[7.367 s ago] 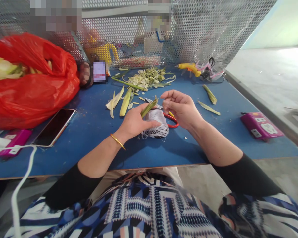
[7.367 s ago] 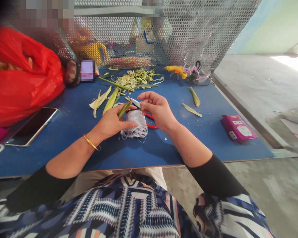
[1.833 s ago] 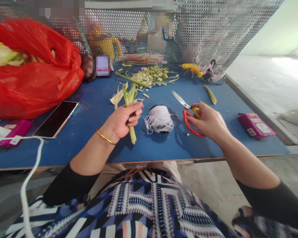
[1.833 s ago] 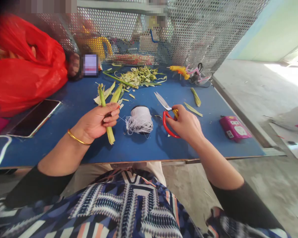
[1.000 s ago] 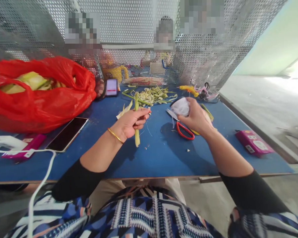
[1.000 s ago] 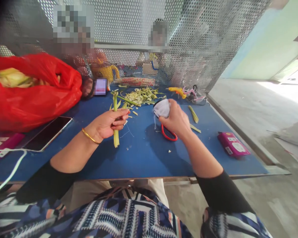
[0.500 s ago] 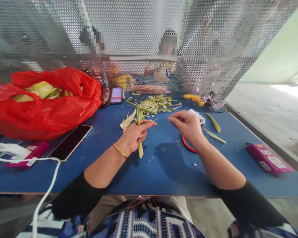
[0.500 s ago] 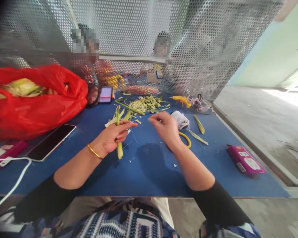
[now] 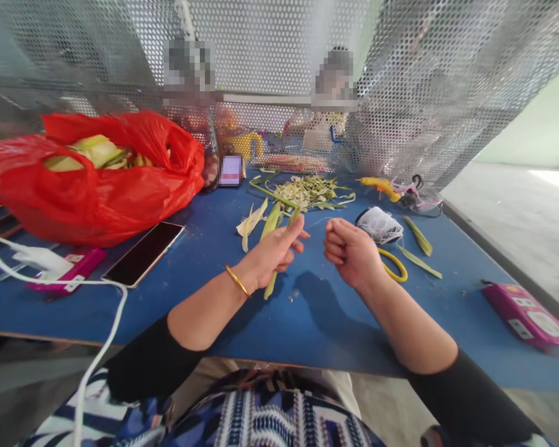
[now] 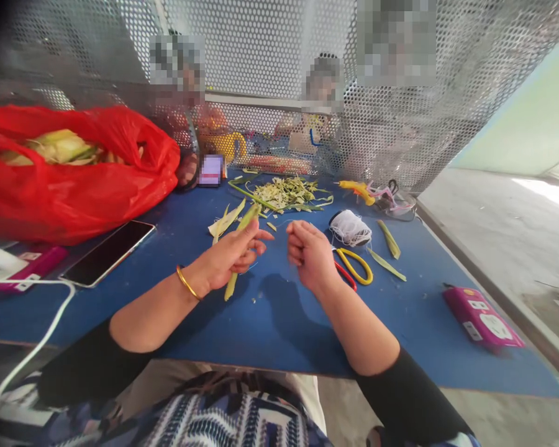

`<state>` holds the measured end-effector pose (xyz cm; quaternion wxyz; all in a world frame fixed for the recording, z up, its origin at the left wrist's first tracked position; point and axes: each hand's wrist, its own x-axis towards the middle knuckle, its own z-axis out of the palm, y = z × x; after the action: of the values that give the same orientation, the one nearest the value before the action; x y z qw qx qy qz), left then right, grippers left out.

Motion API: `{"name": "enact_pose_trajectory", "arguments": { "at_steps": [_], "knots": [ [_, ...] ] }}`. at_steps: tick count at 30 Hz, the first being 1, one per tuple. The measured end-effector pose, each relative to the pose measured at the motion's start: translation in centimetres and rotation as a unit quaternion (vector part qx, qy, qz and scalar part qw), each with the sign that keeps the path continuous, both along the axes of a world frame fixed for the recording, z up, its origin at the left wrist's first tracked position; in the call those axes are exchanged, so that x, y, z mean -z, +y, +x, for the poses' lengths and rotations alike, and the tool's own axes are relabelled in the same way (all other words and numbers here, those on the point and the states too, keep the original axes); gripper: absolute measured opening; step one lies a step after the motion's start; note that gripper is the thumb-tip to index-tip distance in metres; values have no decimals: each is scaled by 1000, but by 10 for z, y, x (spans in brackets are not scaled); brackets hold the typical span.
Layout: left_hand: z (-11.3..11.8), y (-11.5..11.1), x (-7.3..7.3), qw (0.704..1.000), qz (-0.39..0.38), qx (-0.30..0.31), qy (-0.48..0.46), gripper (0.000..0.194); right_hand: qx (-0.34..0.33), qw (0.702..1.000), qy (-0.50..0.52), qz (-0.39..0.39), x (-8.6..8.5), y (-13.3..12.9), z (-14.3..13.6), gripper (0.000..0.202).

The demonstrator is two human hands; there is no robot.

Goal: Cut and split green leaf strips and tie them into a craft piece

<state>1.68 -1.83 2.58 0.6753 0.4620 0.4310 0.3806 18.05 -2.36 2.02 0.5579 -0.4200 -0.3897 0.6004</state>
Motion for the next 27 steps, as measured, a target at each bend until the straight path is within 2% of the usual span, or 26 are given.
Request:
{"name": "enact_pose_trajectory", "arguments": {
  "at_steps": [3, 8, 12, 17, 22, 27],
  "knots": [
    [-1, -3, 3, 997, 63, 24, 41, 51, 31, 999, -30, 17, -8, -1, 6, 29],
    [-4, 1, 14, 982, 165, 22, 86, 62, -43, 995, -77, 37, -12, -9, 4, 40],
    [-3, 2, 21, 969, 213, 55, 111, 65, -54, 990, -118, 62, -7, -12, -2, 39],
    [2, -5, 15, 967, 216, 56, 119, 59, 0, 985, -147, 88, -2, -10, -4, 26],
    [4, -5, 11, 969, 215, 71, 96, 36, 27, 986, -133, 92, -1, -8, -3, 23],
    [4, 0, 13, 986, 126, 93, 64, 30, 37, 987, -126, 90, 4, -6, -4, 24]
  ]
}}
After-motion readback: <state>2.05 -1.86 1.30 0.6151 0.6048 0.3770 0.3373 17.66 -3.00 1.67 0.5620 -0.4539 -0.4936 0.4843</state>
